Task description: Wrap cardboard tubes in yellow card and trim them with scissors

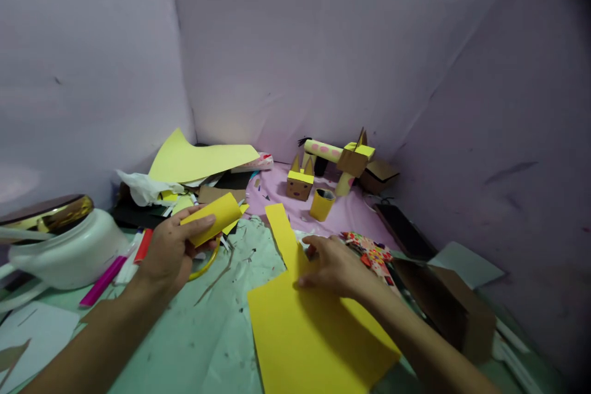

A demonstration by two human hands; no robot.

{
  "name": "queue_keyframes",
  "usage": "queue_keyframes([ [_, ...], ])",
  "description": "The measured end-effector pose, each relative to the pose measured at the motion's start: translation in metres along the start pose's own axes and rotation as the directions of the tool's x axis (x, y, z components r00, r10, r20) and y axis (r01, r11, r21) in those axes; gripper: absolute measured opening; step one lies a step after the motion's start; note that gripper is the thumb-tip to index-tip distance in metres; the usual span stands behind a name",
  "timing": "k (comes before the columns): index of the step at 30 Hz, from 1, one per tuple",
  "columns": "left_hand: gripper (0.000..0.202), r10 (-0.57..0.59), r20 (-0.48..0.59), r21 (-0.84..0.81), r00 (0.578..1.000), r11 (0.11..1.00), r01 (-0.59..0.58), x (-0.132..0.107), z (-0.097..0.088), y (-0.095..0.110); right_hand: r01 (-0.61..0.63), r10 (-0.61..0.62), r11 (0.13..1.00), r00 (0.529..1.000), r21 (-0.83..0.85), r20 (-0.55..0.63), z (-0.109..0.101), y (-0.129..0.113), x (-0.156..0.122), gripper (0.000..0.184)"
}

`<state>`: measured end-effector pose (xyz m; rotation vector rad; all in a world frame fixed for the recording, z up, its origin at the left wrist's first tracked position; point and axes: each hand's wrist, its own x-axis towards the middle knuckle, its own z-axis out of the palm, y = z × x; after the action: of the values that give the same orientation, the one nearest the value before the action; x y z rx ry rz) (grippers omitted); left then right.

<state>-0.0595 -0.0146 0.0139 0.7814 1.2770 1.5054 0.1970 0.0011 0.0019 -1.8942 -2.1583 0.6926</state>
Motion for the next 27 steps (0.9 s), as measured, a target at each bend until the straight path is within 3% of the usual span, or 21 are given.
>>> queue_keyframes([
  [8,0.058,-0.029,-0.026,-0.114,0.999,0.993,0.026,0.007,-0.004,0.0,0.004,0.002,0.985,0.999,-0.174,0.038,0.014,-0.003,0.017,0.048],
  [15,0.06,-0.007,-0.024,-0.123,1.0,0.992,0.004,0.005,-0.007,-0.001,0.107,-0.107,0.991,0.994,-0.084,-0.001,0.018,0.001,0.018,0.032],
  [19,0.057,0.009,-0.009,-0.106,1.0,0.994,-0.01,0.004,-0.007,-0.003,0.171,-0.171,0.985,0.985,0.025,-0.004,0.026,0.001,0.014,0.021],
  [22,0.055,0.038,-0.027,-0.146,0.999,0.988,-0.041,0.003,-0.007,-0.001,0.157,-0.181,0.931,0.983,0.33,0.041,0.024,-0.003,0.016,0.003],
  [24,0.055,0.069,-0.058,-0.186,0.996,0.979,-0.079,0.002,-0.008,0.001,0.121,-0.149,0.845,0.989,0.521,0.013,0.013,-0.011,0.023,0.008],
  [27,0.054,0.112,-0.12,-0.232,0.986,0.963,-0.137,0.0,-0.009,0.005,0.146,-0.102,0.798,0.989,0.584,-0.107,-0.015,-0.032,0.045,0.012],
])
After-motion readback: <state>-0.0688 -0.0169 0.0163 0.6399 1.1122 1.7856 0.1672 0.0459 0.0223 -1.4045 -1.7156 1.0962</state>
